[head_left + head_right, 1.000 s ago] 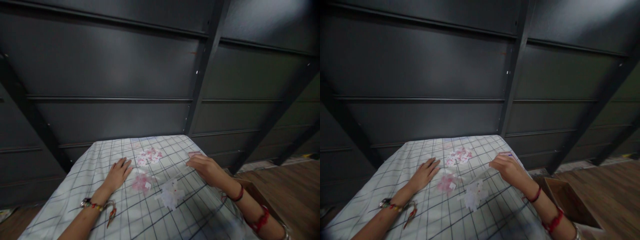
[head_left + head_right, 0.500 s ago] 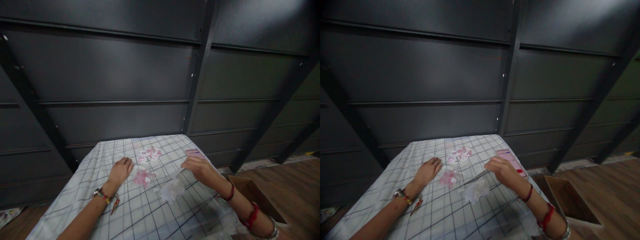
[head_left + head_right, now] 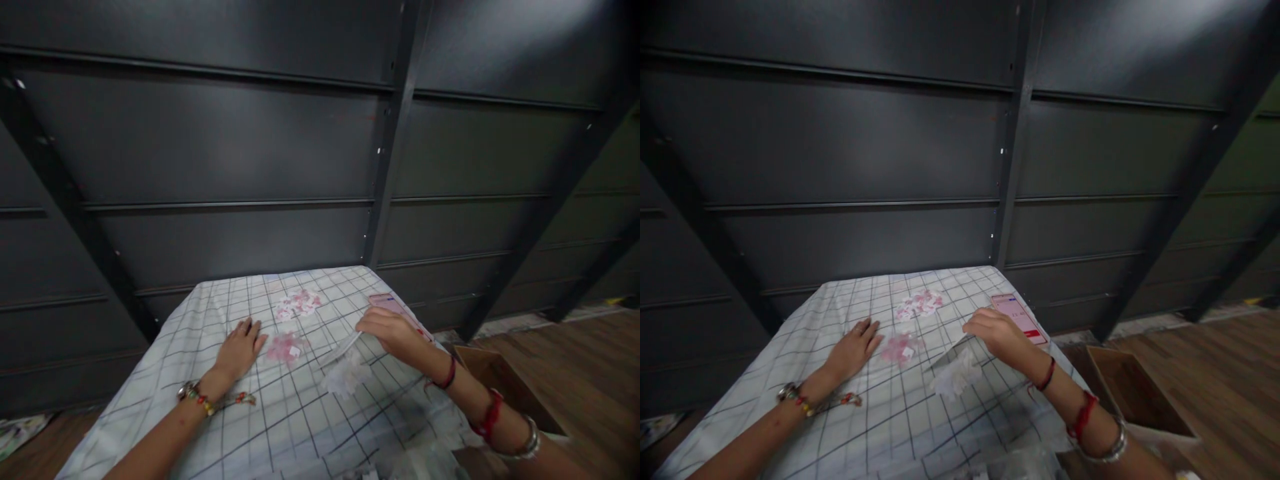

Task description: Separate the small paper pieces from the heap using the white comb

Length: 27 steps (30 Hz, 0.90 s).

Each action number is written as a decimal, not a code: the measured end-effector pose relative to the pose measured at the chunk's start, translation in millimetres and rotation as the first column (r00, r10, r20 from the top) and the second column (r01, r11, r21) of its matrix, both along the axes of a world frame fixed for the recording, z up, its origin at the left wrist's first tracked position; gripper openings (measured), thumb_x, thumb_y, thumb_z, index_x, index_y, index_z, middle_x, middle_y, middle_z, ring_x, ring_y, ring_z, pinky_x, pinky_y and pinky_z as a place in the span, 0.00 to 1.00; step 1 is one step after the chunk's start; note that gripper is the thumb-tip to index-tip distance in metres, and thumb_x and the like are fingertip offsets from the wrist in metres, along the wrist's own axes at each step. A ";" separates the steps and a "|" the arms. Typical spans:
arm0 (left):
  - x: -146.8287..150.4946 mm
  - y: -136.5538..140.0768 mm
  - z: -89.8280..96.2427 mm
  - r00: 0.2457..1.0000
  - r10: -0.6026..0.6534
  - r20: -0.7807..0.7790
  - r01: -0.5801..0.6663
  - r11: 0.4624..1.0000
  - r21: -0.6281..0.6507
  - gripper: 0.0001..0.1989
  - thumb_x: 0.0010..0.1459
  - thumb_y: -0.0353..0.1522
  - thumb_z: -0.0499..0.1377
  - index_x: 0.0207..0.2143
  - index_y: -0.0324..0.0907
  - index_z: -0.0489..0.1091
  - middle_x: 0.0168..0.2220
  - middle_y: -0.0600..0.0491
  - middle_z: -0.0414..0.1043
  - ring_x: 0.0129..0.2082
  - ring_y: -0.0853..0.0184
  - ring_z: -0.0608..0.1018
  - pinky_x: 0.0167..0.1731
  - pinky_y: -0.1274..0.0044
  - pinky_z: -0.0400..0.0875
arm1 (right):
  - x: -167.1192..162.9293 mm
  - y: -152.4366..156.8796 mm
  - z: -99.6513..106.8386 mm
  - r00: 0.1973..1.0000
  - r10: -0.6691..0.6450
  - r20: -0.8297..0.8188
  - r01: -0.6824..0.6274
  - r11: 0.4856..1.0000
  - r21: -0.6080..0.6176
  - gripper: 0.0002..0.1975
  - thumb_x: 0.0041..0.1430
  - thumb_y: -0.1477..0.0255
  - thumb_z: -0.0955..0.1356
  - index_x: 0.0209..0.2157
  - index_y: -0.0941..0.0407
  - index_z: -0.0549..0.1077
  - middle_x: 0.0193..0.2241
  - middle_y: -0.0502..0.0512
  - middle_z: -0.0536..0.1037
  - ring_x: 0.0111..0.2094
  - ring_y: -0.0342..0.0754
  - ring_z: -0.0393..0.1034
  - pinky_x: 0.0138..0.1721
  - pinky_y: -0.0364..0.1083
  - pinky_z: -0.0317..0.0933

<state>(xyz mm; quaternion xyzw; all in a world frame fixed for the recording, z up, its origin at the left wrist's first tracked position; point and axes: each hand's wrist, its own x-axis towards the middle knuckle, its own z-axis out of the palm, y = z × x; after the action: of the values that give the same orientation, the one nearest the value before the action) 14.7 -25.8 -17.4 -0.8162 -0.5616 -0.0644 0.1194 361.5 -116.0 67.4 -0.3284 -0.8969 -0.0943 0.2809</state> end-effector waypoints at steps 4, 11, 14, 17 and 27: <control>-7.5 -6.2 -8.7 1.000 -0.011 0.018 0.010 1.000 0.027 0.21 0.64 0.36 0.46 0.54 0.34 0.62 0.55 0.38 0.63 0.56 0.53 0.62 0.50 0.63 0.61 | -2.3 -3.6 0.5 0.999 0.020 0.037 -0.018 0.999 -0.044 0.14 0.55 0.85 0.57 0.32 0.57 0.70 0.27 0.52 0.73 0.32 0.44 0.66 0.34 0.43 0.62; -16.3 -6.1 -19.6 0.997 -0.040 0.071 0.033 0.995 0.099 0.21 0.63 0.38 0.45 0.52 0.36 0.64 0.53 0.40 0.64 0.54 0.53 0.65 0.49 0.62 0.63 | 14.1 -20.3 9.0 0.995 -0.050 0.082 0.052 0.999 -0.015 0.18 0.53 0.87 0.56 0.37 0.57 0.70 0.29 0.53 0.73 0.34 0.44 0.66 0.36 0.44 0.63; -17.2 -4.3 -24.2 0.994 -0.063 0.092 0.051 0.990 0.131 0.20 0.63 0.37 0.45 0.51 0.36 0.65 0.53 0.40 0.65 0.54 0.52 0.66 0.48 0.60 0.64 | 12.8 -22.3 11.1 0.971 -0.188 0.150 0.184 0.982 0.043 0.17 0.54 0.86 0.58 0.40 0.58 0.70 0.30 0.54 0.73 0.35 0.46 0.66 0.38 0.46 0.62; -17.6 -2.5 -27.4 0.990 -0.093 0.103 0.076 0.985 0.153 0.21 0.64 0.37 0.43 0.50 0.35 0.65 0.52 0.38 0.66 0.54 0.52 0.65 0.47 0.60 0.64 | 6.1 -24.9 11.1 0.921 -0.295 0.253 0.290 0.955 0.057 0.16 0.53 0.86 0.59 0.39 0.59 0.70 0.28 0.54 0.73 0.33 0.47 0.66 0.34 0.45 0.62; -17.4 0.4 -28.3 0.975 -0.159 0.154 0.127 0.972 0.198 0.25 0.63 0.39 0.39 0.47 0.32 0.68 0.48 0.37 0.69 0.51 0.51 0.68 0.47 0.60 0.65 | -7.5 -66.5 -0.8 0.906 -0.286 0.313 0.264 0.958 0.111 0.13 0.54 0.85 0.59 0.35 0.61 0.71 0.24 0.54 0.71 0.26 0.45 0.64 0.27 0.43 0.58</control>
<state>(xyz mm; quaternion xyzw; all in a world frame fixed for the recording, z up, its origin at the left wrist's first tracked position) -2.6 -25.4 -45.6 -0.8314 -0.5008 -0.1943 0.1423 353.9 -182.5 66.7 -0.4219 -0.8720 -0.2155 0.1232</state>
